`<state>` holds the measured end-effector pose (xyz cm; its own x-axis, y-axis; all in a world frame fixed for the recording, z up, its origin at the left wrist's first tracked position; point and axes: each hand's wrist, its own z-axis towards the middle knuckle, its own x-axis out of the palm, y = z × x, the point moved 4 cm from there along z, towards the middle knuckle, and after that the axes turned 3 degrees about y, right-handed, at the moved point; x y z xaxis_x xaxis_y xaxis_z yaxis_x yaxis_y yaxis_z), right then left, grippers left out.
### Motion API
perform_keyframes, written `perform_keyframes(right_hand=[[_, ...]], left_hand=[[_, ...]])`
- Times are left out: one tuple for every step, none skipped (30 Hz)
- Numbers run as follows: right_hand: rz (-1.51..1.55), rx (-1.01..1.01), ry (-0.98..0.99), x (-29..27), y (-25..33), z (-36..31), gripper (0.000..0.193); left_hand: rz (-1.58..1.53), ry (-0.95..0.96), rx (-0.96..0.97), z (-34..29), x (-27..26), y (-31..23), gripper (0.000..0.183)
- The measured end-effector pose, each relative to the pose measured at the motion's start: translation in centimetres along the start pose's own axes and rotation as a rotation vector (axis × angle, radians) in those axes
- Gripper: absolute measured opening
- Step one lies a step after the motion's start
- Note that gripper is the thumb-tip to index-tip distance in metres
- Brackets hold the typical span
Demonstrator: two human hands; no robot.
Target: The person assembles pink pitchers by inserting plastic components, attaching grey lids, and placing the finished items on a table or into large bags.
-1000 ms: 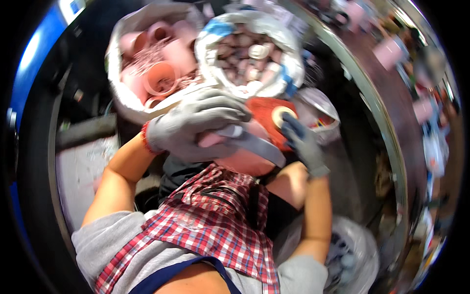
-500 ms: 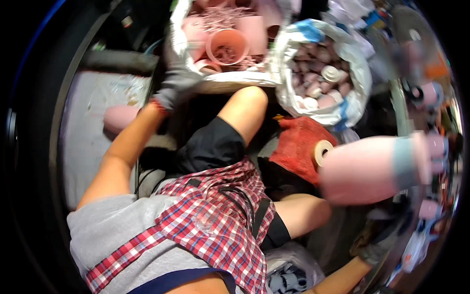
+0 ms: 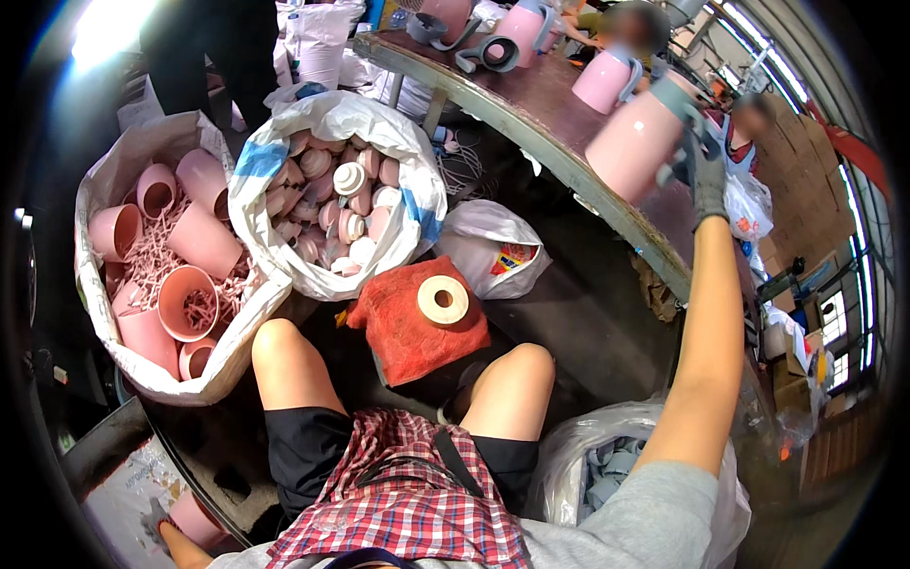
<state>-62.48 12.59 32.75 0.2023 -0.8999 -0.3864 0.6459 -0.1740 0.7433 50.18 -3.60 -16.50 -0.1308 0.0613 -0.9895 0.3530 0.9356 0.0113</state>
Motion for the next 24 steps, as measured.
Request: perform_keyframes(right_hand=[[0.116,0.050,0.093,2.5,-0.8,0.1,0.034],[0.234,0.107,0.185,5.3,-1.2,0.3,0.041],[0.076,0.028,0.196,6.8,-1.3,0.4,0.049],[-0.090,-0.121,0.187,8.5,-2.4,0.9,0.052],[-0.079,-0.212,0.140,9.2,-3.6,0.8,0.054],[-0.054,-0.315,0.104,11.4,-3.1,-0.2,0.055],[-0.012,-0.322,0.118,14.8,-0.7,-3.3,0.056],[0.029,-0.326,0.131,18.2,2.0,-6.6,0.057],[-0.123,-0.293,0.208,18.9,3.2,-8.8,0.058],[-0.172,-0.326,0.313,20.1,4.8,-10.9,0.059],[-0.224,-0.363,0.420,21.1,6.5,-13.0,0.061],[-0.302,-0.557,0.506,22.0,8.5,-15.2,0.060],[-0.374,-0.761,0.596,22.8,10.4,-17.6,0.059],[-0.416,-0.886,0.603,23.1,12.1,-19.8,0.058],[-0.463,-1.016,0.620,23.3,14.1,-22.4,0.057],[-0.447,-1.027,0.693,23.4,15.4,-24.2,0.056],[-0.426,-1.076,0.722,23.1,16.3,-25.9,0.057],[-0.379,-1.131,0.751,22.5,17.3,-27.3,0.058],[-0.310,-1.199,0.780,22.2,18.9,-28.9,0.059],[-0.298,-1.230,0.803,22.2,20.6,-31.0,0.056],[-0.267,-1.250,0.808,21.6,21.8,-32.3,0.053],[-0.224,-1.256,0.800,21.0,22.5,-33.5,0.056],[-0.204,-1.302,0.771,20.5,22.9,-34.4,0.055],[-0.162,-1.324,0.784,20.2,24.1,-35.5,0.055]], left_hand=[[-0.020,-0.004,-0.024,0.4,0.3,0.4,0.095],[-0.075,0.009,-0.030,1.4,1.2,1.6,0.092],[-0.139,0.034,-0.023,2.2,2.3,2.1,0.090],[-0.205,0.052,-0.006,3.1,3.2,2.1,0.087],[-0.279,0.083,0.013,3.7,4.6,1.9,0.085],[-0.374,0.113,0.018,4.8,6.1,3.1,0.082],[-0.487,0.142,0.018,5.5,7.0,4.6,0.079],[-0.629,0.189,0.027,6.5,7.9,6.5,0.077],[-0.817,0.275,0.049,6.6,8.6,6.5,0.074],[-0.989,0.344,0.080,7.3,9.0,7.0,0.072],[-1.105,0.386,0.130,7.9,9.0,7.1,0.069],[-1.116,0.380,0.225,8.6,8.2,7.4,0.067],[-0.817,0.189,0.453,9.2,5.8,7.4,0.057],[-0.510,-0.070,0.613,9.7,3.3,7.1,0.048],[-0.513,-0.142,0.724,7.7,0.5,5.0,0.044],[-0.602,-0.120,0.856,4.1,-3.7,1.6,0.040],[-0.703,-0.082,1.002,-0.2,-8.7,-1.2,0.036],[-0.784,-0.034,1.162,-5.9,-13.5,-3.8,0.032],[-0.830,-0.047,1.351,-9.0,-16.7,-5.7,0.035],[-0.861,-0.055,1.625,-19.2,-21.5,-9.0,0.038],[-1.104,0.334,1.750,-24.3,-23.1,-10.9,0.042],[-1.061,0.311,1.858,-28.1,-24.1,-12.7,0.046],[-0.978,0.315,1.968,-32.8,-25.1,-13.4,0.050],[-1.042,0.441,2.028,-35.9,-25.4,-13.1,0.052]])
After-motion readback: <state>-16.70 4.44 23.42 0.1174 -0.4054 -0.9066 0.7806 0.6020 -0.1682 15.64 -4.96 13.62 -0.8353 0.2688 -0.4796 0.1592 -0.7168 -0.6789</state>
